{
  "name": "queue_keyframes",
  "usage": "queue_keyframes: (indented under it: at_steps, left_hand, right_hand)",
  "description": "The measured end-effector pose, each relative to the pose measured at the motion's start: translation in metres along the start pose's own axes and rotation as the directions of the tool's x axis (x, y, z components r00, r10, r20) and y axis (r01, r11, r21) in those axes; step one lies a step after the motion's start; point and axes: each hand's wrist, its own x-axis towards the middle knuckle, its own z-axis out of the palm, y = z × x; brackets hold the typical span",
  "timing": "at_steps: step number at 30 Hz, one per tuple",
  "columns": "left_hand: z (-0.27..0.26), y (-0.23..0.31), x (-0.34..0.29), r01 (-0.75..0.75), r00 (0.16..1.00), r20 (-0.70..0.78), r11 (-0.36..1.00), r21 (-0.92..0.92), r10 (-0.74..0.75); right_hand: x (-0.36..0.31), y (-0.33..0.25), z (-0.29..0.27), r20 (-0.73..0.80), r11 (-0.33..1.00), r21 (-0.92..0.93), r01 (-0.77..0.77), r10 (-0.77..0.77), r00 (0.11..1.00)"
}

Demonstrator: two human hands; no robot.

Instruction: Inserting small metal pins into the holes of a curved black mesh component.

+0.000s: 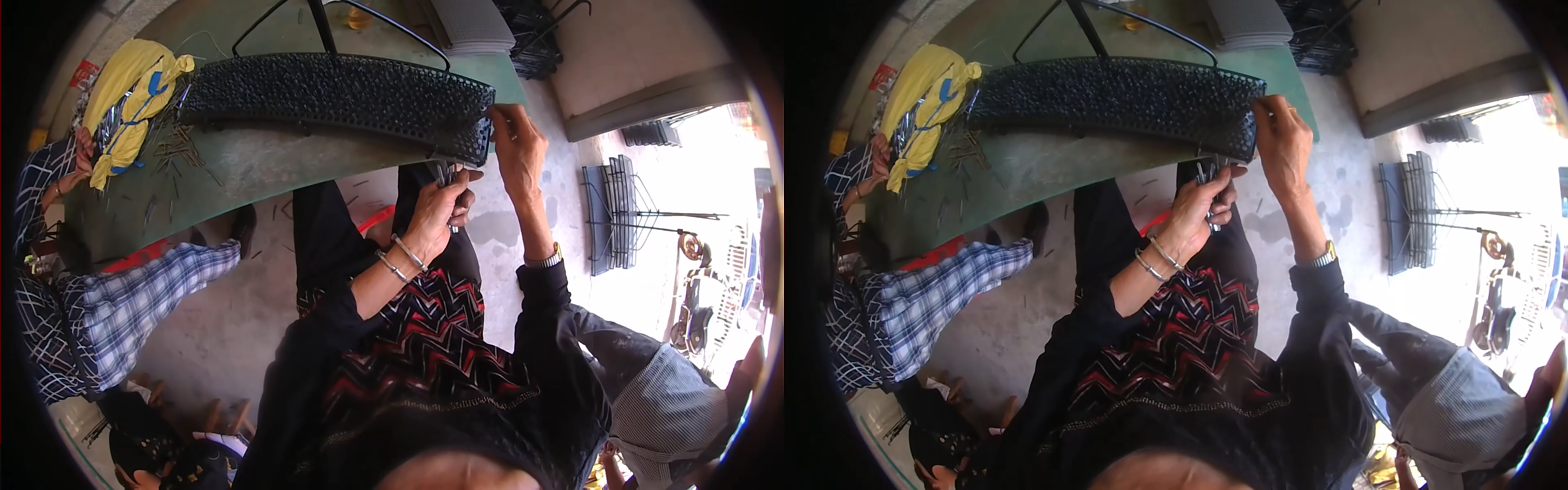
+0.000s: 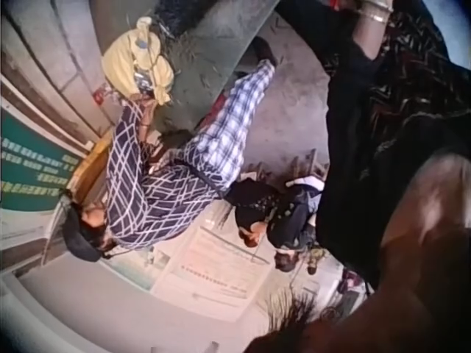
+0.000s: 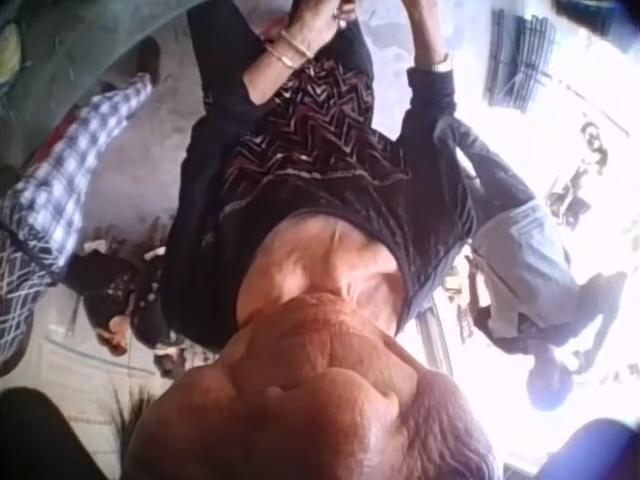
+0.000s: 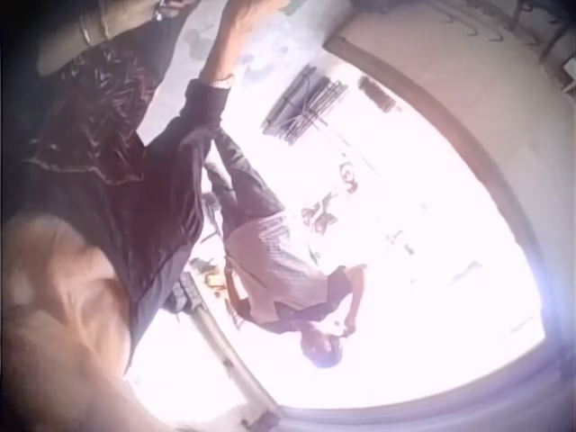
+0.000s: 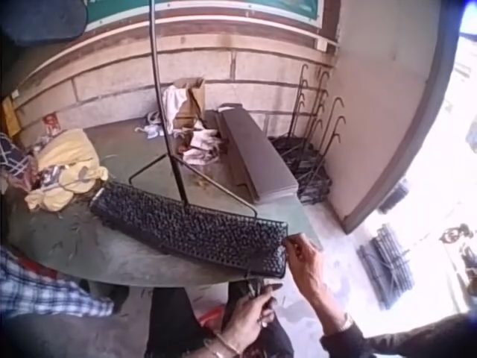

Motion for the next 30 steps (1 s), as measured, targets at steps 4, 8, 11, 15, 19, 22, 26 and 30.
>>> queue_keyframes:
  at_steps: [4, 8, 11, 15, 19, 22, 26, 30]
  left_hand:
    - [0.002, -0.002, -0.001, 0.013, 1.0, -0.013, 1.0, 0.007, -0.013]
    - [0.003, -0.001, -0.002, -0.022, 0.999, -0.024, 1.0, -0.019, 0.021]
    - [0.002, -0.001, -0.005, -0.044, 0.999, -0.026, 0.999, -0.001, 0.044]
    - [0.003, -0.002, -0.008, -0.039, 0.999, -0.017, 0.998, 0.045, 0.04]
    - [0.01, -0.006, -0.011, -0.046, 0.999, -0.024, 0.998, 0.05, 0.047]
    - [0.002, -0.01, -0.003, -0.004, 0.999, -0.046, 1.0, 0.009, 0.004]
    - [0.0, -0.006, 0.003, -0.026, 0.999, 0.036, 0.999, -0.026, 0.027]
    - [-0.002, -0.002, 0.007, -0.046, 0.996, 0.068, 0.998, -0.032, 0.048]
  right_hand:
    - [-0.002, 0.003, 0.003, 0.035, 1.0, -0.014, -0.014, 0.015, 0.999]
    - [-0.007, 0.001, -0.001, 0.094, 0.951, -0.254, 0.176, -0.157, 0.983]
    - [-0.014, -0.01, -0.011, 0.126, 0.967, -0.252, 0.038, -0.006, 0.992]
    - [-0.025, -0.009, -0.032, 0.499, 0.994, -0.075, -0.079, 0.106, 0.86]
    - [-0.025, -0.022, -0.045, 0.609, 0.916, 0.205, -0.343, 0.155, 0.778]
    - [-0.02, -0.025, -0.049, 0.588, 0.952, -0.053, -0.301, 0.273, 0.762]
    - [-0.025, -0.025, -0.049, 0.647, 0.879, 0.197, -0.435, 0.216, 0.731]
    - [-0.024, -0.022, -0.048, 0.572, 0.853, 0.213, -0.477, 0.287, 0.768]
